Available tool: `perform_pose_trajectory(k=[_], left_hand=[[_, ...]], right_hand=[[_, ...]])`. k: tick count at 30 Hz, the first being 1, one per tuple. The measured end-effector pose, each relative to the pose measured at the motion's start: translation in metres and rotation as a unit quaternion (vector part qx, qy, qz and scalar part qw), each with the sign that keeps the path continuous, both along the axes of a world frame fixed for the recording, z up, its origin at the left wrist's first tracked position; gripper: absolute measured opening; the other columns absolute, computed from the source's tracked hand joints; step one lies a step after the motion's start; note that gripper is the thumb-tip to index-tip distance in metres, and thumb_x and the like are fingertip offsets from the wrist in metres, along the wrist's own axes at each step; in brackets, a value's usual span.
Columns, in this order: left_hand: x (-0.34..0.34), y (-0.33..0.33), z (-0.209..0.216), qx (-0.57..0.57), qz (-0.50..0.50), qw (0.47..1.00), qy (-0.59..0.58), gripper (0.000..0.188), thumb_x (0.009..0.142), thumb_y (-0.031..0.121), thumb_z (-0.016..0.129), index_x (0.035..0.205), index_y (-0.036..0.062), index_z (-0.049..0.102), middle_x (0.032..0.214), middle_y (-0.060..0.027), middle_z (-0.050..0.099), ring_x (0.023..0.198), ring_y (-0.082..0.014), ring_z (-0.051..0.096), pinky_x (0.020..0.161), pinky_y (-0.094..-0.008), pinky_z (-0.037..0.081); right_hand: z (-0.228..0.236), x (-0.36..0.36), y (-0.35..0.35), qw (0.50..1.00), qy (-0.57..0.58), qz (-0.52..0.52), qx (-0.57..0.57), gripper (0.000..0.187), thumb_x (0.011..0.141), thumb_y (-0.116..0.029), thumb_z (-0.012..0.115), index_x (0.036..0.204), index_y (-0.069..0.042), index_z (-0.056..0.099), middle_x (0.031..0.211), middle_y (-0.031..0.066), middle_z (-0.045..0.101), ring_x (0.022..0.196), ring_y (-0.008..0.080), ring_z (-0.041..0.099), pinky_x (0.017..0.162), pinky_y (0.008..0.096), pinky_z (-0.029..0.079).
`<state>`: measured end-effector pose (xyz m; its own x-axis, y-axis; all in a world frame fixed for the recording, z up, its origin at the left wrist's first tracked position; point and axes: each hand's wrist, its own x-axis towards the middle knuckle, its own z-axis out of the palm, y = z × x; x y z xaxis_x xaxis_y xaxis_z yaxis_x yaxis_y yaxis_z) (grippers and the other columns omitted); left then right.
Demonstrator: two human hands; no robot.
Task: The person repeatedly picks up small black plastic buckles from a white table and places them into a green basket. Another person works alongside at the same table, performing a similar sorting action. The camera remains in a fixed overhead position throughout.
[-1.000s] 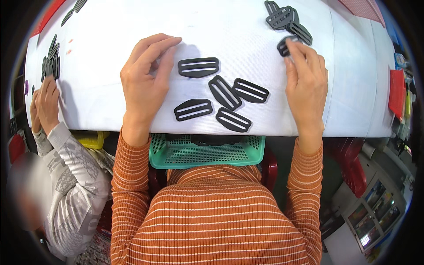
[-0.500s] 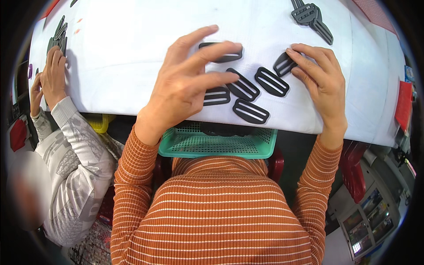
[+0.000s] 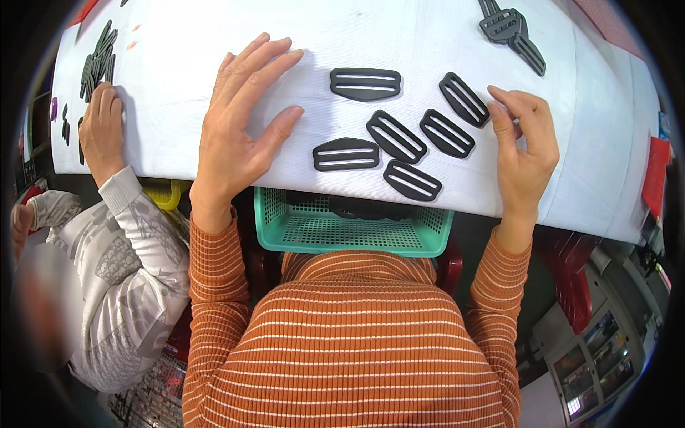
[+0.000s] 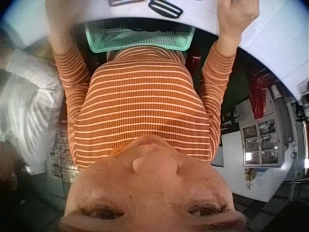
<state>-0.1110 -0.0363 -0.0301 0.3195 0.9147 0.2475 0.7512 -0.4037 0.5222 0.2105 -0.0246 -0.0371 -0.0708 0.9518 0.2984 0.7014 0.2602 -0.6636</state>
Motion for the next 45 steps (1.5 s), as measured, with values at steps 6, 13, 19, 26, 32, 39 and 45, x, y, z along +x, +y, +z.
perform_pose_trajectory(k=[6, 13, 19, 26, 32, 39, 45], left_hand=[[0.020, 0.010, 0.000, -0.028, -0.096, 0.994, 0.045, 0.076, 0.072, 0.060, 0.075, 0.139, 0.0256, 0.060, 0.155, -0.0069, 0.043, 0.150, -0.0344, 0.026, 0.121, -0.0617, 0.014], [0.082, 0.027, -0.005, -0.053, -0.231, 0.965, 0.113, 0.082, 0.063, 0.079, 0.067, 0.138, 0.0478, 0.055, 0.160, 0.0040, 0.036, 0.152, -0.0318, 0.020, 0.120, -0.0685, 0.003], [0.081, 0.009, -0.005, -0.119, -0.303, 0.941, 0.092, 0.052, 0.081, 0.055, 0.071, 0.130, 0.0450, 0.062, 0.154, 0.0104, 0.045, 0.149, -0.0251, 0.030, 0.121, -0.0655, 0.006], [0.082, -0.038, 0.003, -0.274, -0.336, 0.884, -0.173, 0.040, 0.079, 0.031, 0.079, 0.118, 0.0231, 0.075, 0.133, -0.0001, 0.065, 0.133, -0.0270, 0.053, 0.117, -0.0564, 0.029], [0.086, -0.042, 0.021, -0.174, -0.144, 0.947, -0.230, 0.031, 0.079, -0.001, 0.070, 0.109, 0.0014, 0.074, 0.117, -0.0142, 0.069, 0.110, -0.0318, 0.065, 0.094, -0.0404, 0.052], [0.074, -0.039, 0.013, -0.050, 0.049, 0.986, -0.152, 0.030, 0.080, -0.007, 0.070, 0.108, 0.0035, 0.074, 0.105, -0.0119, 0.071, 0.094, -0.0260, 0.067, 0.081, -0.0337, 0.055], [0.066, -0.032, 0.003, -0.052, 0.056, 0.994, -0.084, 0.033, 0.076, 0.004, 0.081, 0.108, 0.0031, 0.073, 0.099, -0.0096, 0.068, 0.088, -0.0235, 0.063, 0.077, -0.0335, 0.052]], right_hand=[[-0.001, -0.003, -0.013, 0.998, -0.003, 0.057, 0.000, 0.021, 0.087, -0.014, 0.075, 0.107, -0.008, 0.077, 0.103, 0.0076, 0.065, 0.094, 0.0214, 0.061, 0.073, 0.0310, 0.051], [-0.013, -0.002, -0.010, 0.998, 0.042, 0.045, 0.000, 0.023, 0.092, -0.016, 0.071, 0.113, -0.007, 0.075, 0.109, 0.0100, 0.065, 0.097, 0.0234, 0.061, 0.077, 0.0318, 0.050], [-0.011, 0.030, 0.011, 1.000, -0.017, 0.024, 0.008, 0.026, 0.093, -0.013, 0.068, 0.118, -0.008, 0.073, 0.120, 0.0140, 0.064, 0.112, 0.0290, 0.060, 0.093, 0.0371, 0.049], [-0.050, 0.052, 0.099, 0.997, -0.077, 0.029, -0.004, 0.049, 0.098, -0.035, 0.061, 0.141, -0.014, 0.056, 0.149, 0.0175, 0.048, 0.141, 0.0350, 0.040, 0.116, 0.0490, 0.031], [-0.044, 0.014, 0.054, 0.976, -0.135, 0.170, 0.027, 0.048, 0.095, -0.035, 0.065, 0.138, -0.016, 0.058, 0.148, 0.0127, 0.049, 0.142, 0.0356, 0.040, 0.118, 0.0555, 0.026], [-0.006, 0.013, 0.007, 0.982, 0.030, 0.185, -0.017, 0.039, 0.086, -0.015, 0.074, 0.125, -0.011, 0.068, 0.131, 0.0098, 0.063, 0.127, 0.0340, 0.055, 0.111, 0.0474, 0.039], [-0.013, -0.001, -0.009, 0.991, -0.019, 0.131, -0.029, 0.046, 0.075, -0.016, 0.082, 0.119, -0.010, 0.071, 0.120, 0.0072, 0.066, 0.109, 0.0272, 0.060, 0.094, 0.0381, 0.047]])
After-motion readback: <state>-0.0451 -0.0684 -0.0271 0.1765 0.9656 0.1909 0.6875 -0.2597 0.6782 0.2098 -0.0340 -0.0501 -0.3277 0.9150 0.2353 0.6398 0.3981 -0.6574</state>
